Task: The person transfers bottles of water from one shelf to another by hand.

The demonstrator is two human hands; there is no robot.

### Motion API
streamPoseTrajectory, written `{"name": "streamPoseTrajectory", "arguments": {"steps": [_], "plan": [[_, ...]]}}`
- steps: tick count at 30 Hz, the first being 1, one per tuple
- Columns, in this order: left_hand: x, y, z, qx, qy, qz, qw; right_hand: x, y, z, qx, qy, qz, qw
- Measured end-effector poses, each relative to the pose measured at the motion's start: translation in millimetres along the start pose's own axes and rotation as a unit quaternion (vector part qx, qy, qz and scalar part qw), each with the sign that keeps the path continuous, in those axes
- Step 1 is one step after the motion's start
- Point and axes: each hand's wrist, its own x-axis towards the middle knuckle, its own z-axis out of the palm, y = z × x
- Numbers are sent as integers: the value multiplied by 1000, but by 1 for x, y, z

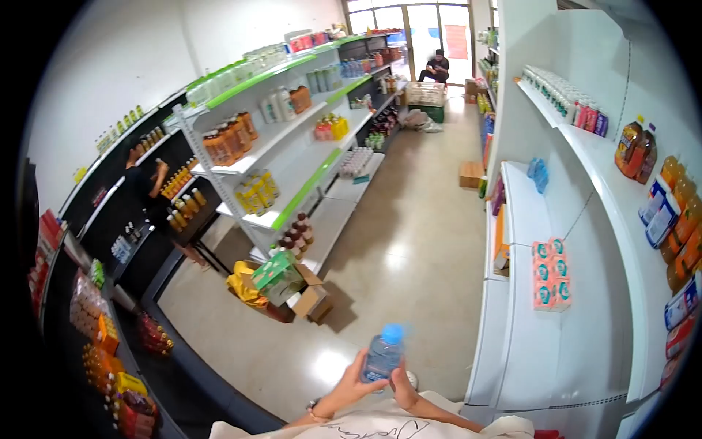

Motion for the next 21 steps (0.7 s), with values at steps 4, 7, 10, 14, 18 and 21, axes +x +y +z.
{"name": "streamPoseTrajectory", "arguments": {"steps": [4,7,10,14,18,21], "plan": [[82,7,5,-35,-43,-4,998,53,-59,-23,-128,26,-52,990],[121,-1,17,75,-32,14,997,97,-116,-12,-190,179,-146,954],[162,-24,20,174,-28,73,982,132,-119,-35,-210,182,-73,958],[223,-45,-3,106,-67,49,991,187,-124,-43,-236,205,-99,945],[305,-61,-52,51,-92,106,989,273,-123,-50,-237,184,-137,944],[377,-67,-86,66,-80,128,986,355,-130,-54,-239,185,-94,949]]}}
